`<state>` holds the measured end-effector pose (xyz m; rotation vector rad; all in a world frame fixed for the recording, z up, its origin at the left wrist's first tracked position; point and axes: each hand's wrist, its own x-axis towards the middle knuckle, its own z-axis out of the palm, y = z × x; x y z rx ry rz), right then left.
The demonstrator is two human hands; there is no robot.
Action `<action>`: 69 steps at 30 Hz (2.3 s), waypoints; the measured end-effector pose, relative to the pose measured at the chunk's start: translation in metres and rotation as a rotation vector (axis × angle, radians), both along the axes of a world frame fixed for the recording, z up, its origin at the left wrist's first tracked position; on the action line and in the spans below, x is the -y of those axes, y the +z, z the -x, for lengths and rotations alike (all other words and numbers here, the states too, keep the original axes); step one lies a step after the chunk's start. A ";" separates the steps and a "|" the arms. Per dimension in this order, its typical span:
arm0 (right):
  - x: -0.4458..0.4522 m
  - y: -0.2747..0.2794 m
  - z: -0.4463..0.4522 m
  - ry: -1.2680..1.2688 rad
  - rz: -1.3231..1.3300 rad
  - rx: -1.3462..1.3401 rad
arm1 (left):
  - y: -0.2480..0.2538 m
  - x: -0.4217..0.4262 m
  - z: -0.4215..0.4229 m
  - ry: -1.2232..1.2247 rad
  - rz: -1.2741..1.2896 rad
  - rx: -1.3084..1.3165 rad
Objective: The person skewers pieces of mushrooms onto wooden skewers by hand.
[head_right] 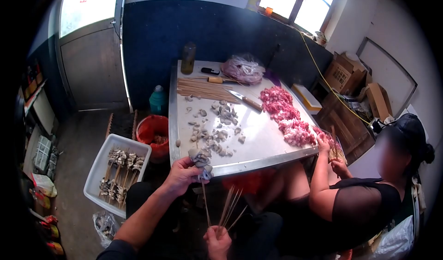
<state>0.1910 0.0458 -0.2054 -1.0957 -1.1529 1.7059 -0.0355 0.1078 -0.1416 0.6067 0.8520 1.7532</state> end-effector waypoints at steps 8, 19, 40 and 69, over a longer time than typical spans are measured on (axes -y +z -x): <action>0.002 0.003 0.001 -0.009 -0.081 -0.031 | -0.002 0.000 0.000 0.001 -0.002 0.031; 0.003 0.001 0.003 -0.061 -0.112 -0.018 | -0.004 -0.001 -0.008 -0.016 -0.004 0.017; -0.011 -0.003 -0.008 -0.046 -0.092 0.102 | -0.006 0.002 -0.026 -0.105 0.034 -0.003; -0.025 -0.021 -0.017 -0.055 -0.239 0.137 | 0.000 0.005 -0.026 0.018 0.041 -0.120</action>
